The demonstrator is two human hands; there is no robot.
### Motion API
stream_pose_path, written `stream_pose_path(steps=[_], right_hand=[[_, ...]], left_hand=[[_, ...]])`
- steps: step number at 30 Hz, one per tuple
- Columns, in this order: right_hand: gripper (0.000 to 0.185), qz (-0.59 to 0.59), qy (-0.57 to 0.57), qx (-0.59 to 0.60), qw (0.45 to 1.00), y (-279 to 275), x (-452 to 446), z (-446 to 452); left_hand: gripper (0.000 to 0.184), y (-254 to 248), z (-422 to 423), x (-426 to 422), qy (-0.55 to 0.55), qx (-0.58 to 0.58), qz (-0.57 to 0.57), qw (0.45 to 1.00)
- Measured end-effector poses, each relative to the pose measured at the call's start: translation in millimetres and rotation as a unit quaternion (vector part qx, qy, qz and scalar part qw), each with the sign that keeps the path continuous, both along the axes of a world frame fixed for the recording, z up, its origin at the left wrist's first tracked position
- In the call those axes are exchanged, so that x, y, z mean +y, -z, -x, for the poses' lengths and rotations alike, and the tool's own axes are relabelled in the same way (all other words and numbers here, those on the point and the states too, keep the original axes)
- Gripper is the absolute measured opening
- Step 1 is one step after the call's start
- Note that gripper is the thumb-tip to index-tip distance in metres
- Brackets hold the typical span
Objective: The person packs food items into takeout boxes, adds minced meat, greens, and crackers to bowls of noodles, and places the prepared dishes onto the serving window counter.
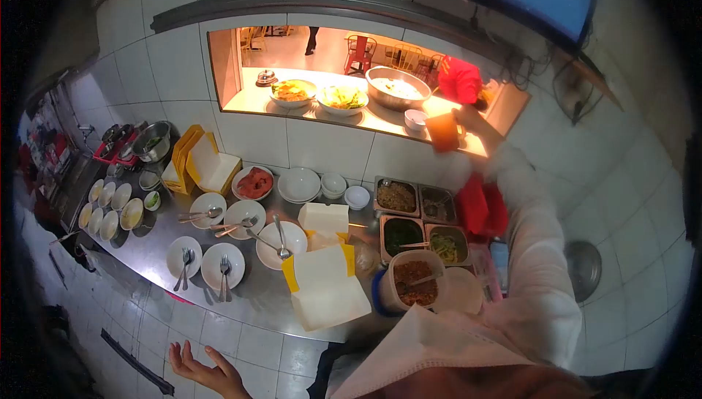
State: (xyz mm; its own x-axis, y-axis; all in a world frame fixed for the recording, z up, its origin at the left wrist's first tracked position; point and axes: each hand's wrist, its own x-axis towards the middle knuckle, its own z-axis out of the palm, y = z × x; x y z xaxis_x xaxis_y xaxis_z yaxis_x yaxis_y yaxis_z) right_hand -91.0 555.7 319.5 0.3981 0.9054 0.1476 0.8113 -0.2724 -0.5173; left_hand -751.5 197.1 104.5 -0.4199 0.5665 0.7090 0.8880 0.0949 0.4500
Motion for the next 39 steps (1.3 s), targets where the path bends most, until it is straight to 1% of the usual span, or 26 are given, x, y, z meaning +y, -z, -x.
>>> stream_pose_path(steps=[7,8,10,11,13,14,16,20,23,25,26,28,29,31,35,37,38,39], right_hand=[[0.028,-0.054,-0.078,0.015,0.995,34,50,-64],[0.028,-0.055,-0.079,0.015,0.995,35,57,-73],[0.029,-0.027,-0.125,0.015,0.992,37,66,-87],[0.029,-0.027,-0.125,0.015,0.992,30,58,-75],[0.029,-0.026,-0.093,-0.052,0.994,19,44,-59],[0.029,-0.026,-0.093,-0.052,0.994,20,46,-63],[0.03,-0.038,-0.136,-0.015,0.99,22,49,-67],[0.031,-0.043,-0.134,0.018,0.99,25,54,-74],[0.033,-0.032,-0.121,-0.016,0.992,18,46,-65],[0.031,0.011,-0.064,-0.063,0.996,9,39,-50],[0.031,0.01,-0.064,-0.063,0.996,10,42,-52],[0.03,-0.03,-0.101,-0.01,0.994,16,49,-60],[0.03,-0.031,-0.101,-0.01,0.994,14,48,-58],[0.03,-0.009,-0.057,-0.035,0.998,11,47,-55],[0.031,-0.023,-0.096,-0.008,0.995,3,39,-44],[0.033,0.042,-0.058,-0.058,0.996,-7,34,-33],[0.033,0.042,-0.057,-0.058,0.996,-10,32,-28],[0.034,0.052,-0.051,-0.083,0.994,-13,29,-22]], left_hand=[[0.035,-5,-7,8,0.006,0.016,0.007,1.0],[0.035,-6,-8,9,0.005,0.016,0.006,1.0],[0.035,-7,-10,9,0.018,-0.005,0.013,1.0],[0.035,-8,-11,10,0.018,-0.005,0.013,1.0],[0.035,-8,-12,12,0.02,-0.003,0.012,1.0],[0.035,-8,-12,13,0.021,-0.003,0.012,1.0],[0.034,-8,-12,15,0.024,0.005,0.013,1.0],[0.034,-8,-14,19,0.032,-0.014,0.018,0.999],[0.034,-5,-14,21,0.027,0.013,0.026,0.999],[0.034,-4,-13,22,0.031,0.006,0.03,0.999],[0.034,-3,-13,23,0.03,0.005,0.029,0.999],[0.033,1,-10,25,0.044,-0.001,0.012,0.999],[0.033,2,-10,26,0.045,-0.001,0.011,0.999],[0.033,4,-9,28,0.052,0.001,0.004,0.999],[0.033,3,-13,29,0.053,-0.006,0.011,0.999],[0.033,5,-12,30,0.066,-0.025,0.012,0.997],[0.033,5,-12,30,0.066,-0.025,0.011,0.997],[0.033,4,-12,31,0.051,-0.008,0.027,0.998]])
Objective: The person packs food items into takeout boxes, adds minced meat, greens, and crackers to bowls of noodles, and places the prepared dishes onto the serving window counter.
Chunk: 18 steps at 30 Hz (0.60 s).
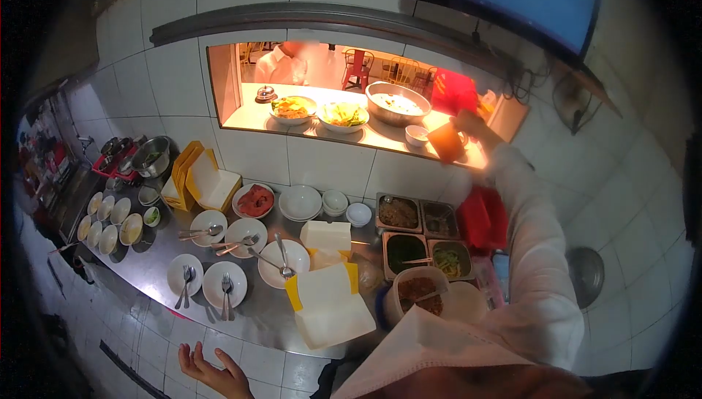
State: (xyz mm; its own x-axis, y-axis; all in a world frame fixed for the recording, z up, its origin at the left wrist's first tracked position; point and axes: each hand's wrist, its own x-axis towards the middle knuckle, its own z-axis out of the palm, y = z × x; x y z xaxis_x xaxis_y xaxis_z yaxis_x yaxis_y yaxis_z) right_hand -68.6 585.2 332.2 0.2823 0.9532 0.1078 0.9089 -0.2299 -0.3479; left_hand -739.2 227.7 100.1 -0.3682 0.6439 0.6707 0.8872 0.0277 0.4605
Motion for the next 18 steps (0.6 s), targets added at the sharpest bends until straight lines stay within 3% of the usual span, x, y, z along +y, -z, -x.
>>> stream_pose_path(steps=[2,5,7,11,13,14,17,18], right_hand=[[0.034,0.007,0.007,-0.026,1.0,4,5,-8],[0.036,-0.034,-0.055,-0.042,0.997,18,23,-35],[0.036,-0.047,-0.084,0.0,0.995,23,28,-45],[0.032,-0.01,-0.011,-0.023,1.0,17,16,-29],[0.034,-0.073,-0.09,0.13,0.985,47,44,-70],[0.034,-0.071,-0.088,0.13,0.985,51,43,-68],[0.026,-0.016,0.041,0.33,0.943,54,18,-83],[0.026,-0.015,0.048,0.331,0.942,54,10,-84]], left_hand=[[0.033,2,0,2,-0.013,0.018,0.014,1.0],[0.033,8,-1,7,0.025,-0.047,-0.032,0.998],[0.032,4,-4,9,0.016,-0.057,-0.027,0.998],[0.032,2,-3,9,0.005,-0.025,-0.008,1.0],[0.033,-1,-4,9,-0.009,0.002,0.018,1.0],[0.033,-2,-4,10,-0.007,0.003,0.02,1.0],[0.033,-1,-5,14,0.004,-0.009,0.007,1.0],[0.033,0,-5,15,0.001,-0.003,0.009,1.0]])
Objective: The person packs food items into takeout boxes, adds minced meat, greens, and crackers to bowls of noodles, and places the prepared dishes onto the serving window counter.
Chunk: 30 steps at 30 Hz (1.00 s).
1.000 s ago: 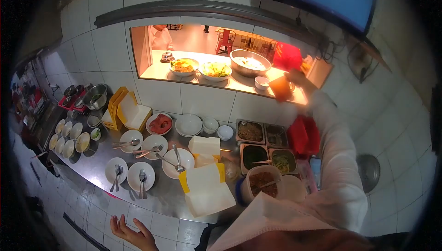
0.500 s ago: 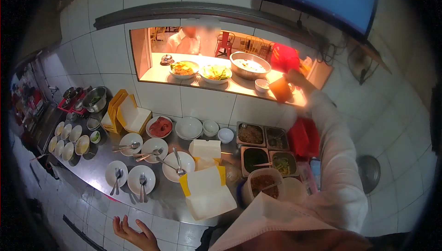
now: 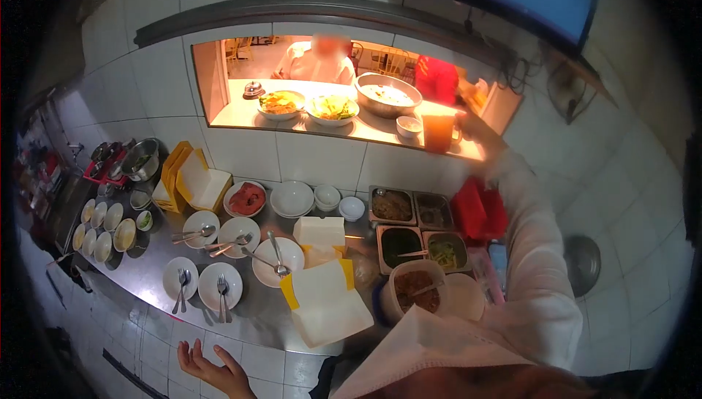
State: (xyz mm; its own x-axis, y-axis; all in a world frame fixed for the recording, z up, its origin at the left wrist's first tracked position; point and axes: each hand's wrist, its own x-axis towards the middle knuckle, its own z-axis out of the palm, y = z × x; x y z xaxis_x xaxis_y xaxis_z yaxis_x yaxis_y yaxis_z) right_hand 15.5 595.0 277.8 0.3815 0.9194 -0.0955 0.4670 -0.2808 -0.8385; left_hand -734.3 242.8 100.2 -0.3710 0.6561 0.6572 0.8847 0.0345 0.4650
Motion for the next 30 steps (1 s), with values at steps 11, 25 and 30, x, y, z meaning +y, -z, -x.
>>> stream_pose_path(steps=[11,25,30], right_hand=[[0.038,-0.075,0.122,-0.221,0.965,-23,-55,-63],[0.034,-0.046,0.109,-0.364,0.924,-11,-47,-83],[0.034,-0.016,0.101,-0.415,0.904,-9,-37,-97]], left_hand=[[0.033,5,-6,27,0.045,-0.015,-0.035,0.998],[0.032,3,-10,41,0.067,-0.03,-0.025,0.997],[0.033,4,-12,45,0.066,-0.013,-0.024,0.997]])
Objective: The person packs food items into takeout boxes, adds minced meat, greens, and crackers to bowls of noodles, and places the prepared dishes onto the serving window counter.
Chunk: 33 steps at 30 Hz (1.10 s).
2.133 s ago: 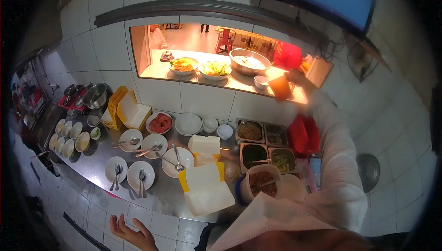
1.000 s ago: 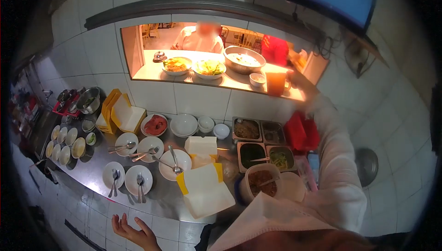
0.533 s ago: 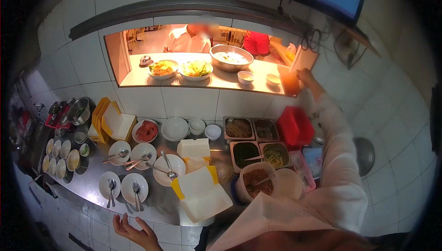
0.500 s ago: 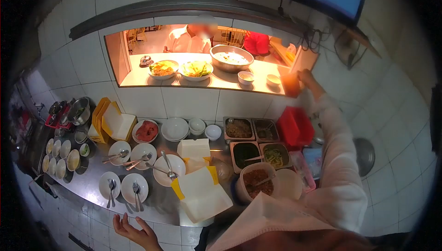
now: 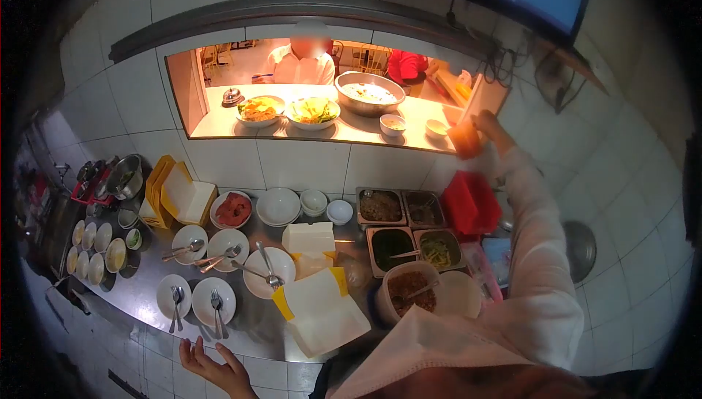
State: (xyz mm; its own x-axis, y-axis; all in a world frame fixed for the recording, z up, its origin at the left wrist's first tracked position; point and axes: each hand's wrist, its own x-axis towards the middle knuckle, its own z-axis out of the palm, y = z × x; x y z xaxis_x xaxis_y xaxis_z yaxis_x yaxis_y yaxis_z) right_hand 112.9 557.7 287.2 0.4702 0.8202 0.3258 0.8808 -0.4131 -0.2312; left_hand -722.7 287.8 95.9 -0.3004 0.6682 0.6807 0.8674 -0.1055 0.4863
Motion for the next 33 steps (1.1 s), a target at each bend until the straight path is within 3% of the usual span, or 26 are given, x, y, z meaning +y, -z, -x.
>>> stream_pose_path(steps=[2,5,11,14,16,19,23,26,28,30,31,32,33], right_hand=[[0.035,0.0,0.0,-0.02,1.0,8,6,-15],[0.042,-0.054,-0.021,0.065,0.996,13,9,-20],[0.041,-0.018,0.022,-0.013,1.0,11,11,-16],[0.04,-0.005,0.016,0.033,0.999,-5,-10,22],[0.036,-0.092,-0.021,0.153,0.984,-11,-19,45],[0.034,-0.137,-0.043,0.231,0.962,-15,-15,66],[0.034,-0.081,-0.053,0.274,0.957,-18,3,80],[0.034,-0.086,-0.159,0.298,0.937,-6,23,94],[0.035,-0.115,-0.212,0.246,0.939,2,35,106],[0.037,-0.036,-0.143,0.178,0.973,0,44,116],[0.037,-0.009,-0.246,-0.01,0.969,24,84,60],[0.035,-0.11,-0.274,0.238,0.925,59,124,21],[0.035,-0.085,-0.24,0.199,0.946,54,104,43]], left_hand=[[0.033,2,-2,2,0.006,-0.01,-0.002,1.0],[0.034,2,-3,2,0.015,-0.02,-0.011,1.0],[0.034,1,-3,2,0.008,-0.019,0.002,1.0],[0.034,-1,-2,0,0.004,-0.023,0.01,1.0],[0.034,1,-1,0,0.011,-0.009,-0.004,1.0],[0.034,-2,-2,1,0.015,-0.024,-0.007,1.0],[0.033,-4,-5,1,0.012,-0.029,-0.007,0.999],[0.034,-4,-3,-3,0.001,-0.013,-0.006,1.0],[0.034,-3,-2,-7,0.0,-0.033,-0.018,0.999],[0.033,-2,4,-14,-0.015,-0.023,-0.018,0.999],[0.033,-2,7,-18,-0.022,-0.012,-0.018,1.0],[0.034,1,10,-21,-0.029,-0.017,-0.019,0.999],[0.034,5,14,-26,-0.049,-0.021,-0.017,0.998]])
